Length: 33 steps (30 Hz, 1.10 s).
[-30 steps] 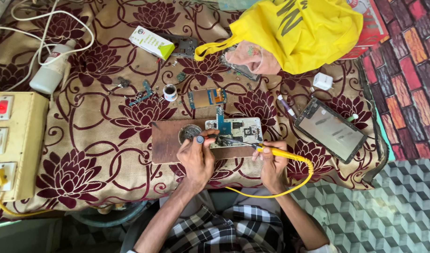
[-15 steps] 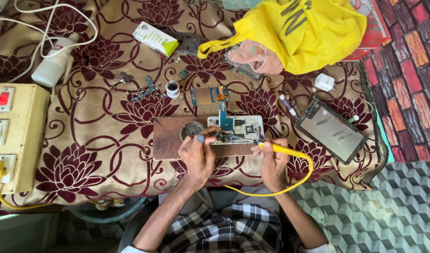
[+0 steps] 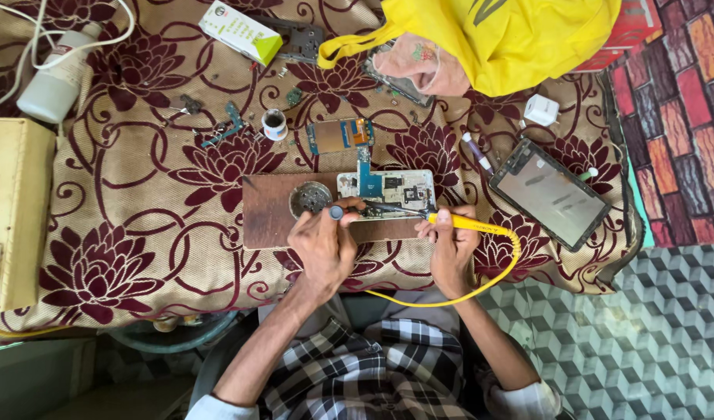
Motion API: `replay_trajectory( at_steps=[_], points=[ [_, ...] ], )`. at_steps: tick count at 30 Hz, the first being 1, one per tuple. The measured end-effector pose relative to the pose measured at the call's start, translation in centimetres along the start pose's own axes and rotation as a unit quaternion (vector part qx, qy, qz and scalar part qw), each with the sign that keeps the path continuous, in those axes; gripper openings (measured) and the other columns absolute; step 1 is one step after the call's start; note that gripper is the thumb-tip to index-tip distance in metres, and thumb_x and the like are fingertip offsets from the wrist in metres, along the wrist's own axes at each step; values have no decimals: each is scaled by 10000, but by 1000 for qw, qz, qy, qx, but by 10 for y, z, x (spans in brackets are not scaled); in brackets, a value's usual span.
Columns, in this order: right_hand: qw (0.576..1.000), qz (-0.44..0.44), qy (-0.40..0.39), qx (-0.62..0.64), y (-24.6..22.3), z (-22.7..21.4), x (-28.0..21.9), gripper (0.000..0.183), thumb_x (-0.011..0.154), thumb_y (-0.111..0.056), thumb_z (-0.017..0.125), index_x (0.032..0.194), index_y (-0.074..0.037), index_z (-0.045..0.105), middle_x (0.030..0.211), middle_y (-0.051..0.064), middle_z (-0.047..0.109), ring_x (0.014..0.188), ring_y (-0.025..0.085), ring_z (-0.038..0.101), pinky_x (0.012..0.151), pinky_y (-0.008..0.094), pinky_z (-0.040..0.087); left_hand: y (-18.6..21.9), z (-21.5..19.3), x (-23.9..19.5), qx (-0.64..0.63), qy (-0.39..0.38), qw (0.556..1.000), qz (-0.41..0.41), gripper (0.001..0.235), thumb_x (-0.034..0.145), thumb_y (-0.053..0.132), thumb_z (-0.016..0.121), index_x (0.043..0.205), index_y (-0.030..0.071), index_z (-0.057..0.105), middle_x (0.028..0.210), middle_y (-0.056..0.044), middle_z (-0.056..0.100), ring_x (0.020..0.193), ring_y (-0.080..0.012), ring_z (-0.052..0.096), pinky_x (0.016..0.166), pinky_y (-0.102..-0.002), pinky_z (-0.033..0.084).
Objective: The person solders a circuit board using a soldering iron and solder wire. They repeatedly apply heat and solder to various points on the board while holding it steady with the other hand. The board is placed on a wooden stand on a patterned tablecloth.
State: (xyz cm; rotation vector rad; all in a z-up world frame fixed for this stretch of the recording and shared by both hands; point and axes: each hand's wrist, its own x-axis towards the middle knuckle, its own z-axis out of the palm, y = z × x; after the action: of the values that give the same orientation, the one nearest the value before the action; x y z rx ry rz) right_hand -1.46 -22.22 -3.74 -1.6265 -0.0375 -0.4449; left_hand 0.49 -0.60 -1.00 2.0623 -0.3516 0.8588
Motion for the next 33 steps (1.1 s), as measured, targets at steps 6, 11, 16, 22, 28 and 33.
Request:
replay_trajectory(
  at_steps=[6, 11, 16, 22, 28, 33],
  points=[
    [998, -47, 13, 28, 10, -3, 0, 182, 1126, -171, 477, 1066, 1, 472, 756, 152, 657, 614, 164, 647, 518, 247, 487, 6, -9, 7, -33, -8, 999, 5, 151, 914, -52, 598, 935, 94, 632, 962, 23, 785, 506, -92, 497, 562, -296, 333],
    [996, -51, -5, 72, 15, -6, 0, 204, 1130, -204, 464, 1114, -1, 456, 766, 165, 676, 611, 184, 670, 507, 247, 479, 8, -14, 13, -50, -17, 999, -14, 246, 833, -74, 545, 941, 86, 697, 897, 14, 774, 488, -109, 487, 567, -308, 341],
    [998, -40, -29, 50, 17, -9, -1, 206, 1129, -211, 476, 1116, -6, 460, 820, 179, 706, 634, 176, 685, 537, 241, 467, 8, -11, 11, -58, -9, 998, -11, 220, 847, -63, 559, 930, 86, 698, 894, 1, 779, 468, -115, 456, 553, -307, 339],
    [998, -40, -50, 26, 10, -8, -4, 167, 1123, -169, 492, 1133, -6, 454, 876, 184, 704, 720, 171, 695, 568, 239, 487, 2, -8, 5, -66, -5, 998, -5, 175, 890, -34, 528, 900, 96, 645, 925, 2, 784, 490, -94, 467, 557, -297, 331],
    [998, -43, -40, 32, 14, -9, 0, 158, 1128, -163, 482, 1114, -9, 449, 880, 194, 728, 691, 177, 700, 541, 236, 480, -2, -1, 4, -55, -7, 998, -25, 222, 975, 21, 529, 916, 110, 724, 818, 9, 778, 410, -93, 355, 501, -301, 288],
    [995, -59, -10, 74, 19, -9, -4, 199, 1138, -215, 458, 1134, -16, 453, 844, 170, 700, 689, 169, 694, 560, 233, 487, 3, -5, 6, -57, 1, 998, -16, 204, 999, 58, 553, 946, 120, 739, 784, 7, 751, 440, -91, 385, 531, -309, 297]
  ],
)
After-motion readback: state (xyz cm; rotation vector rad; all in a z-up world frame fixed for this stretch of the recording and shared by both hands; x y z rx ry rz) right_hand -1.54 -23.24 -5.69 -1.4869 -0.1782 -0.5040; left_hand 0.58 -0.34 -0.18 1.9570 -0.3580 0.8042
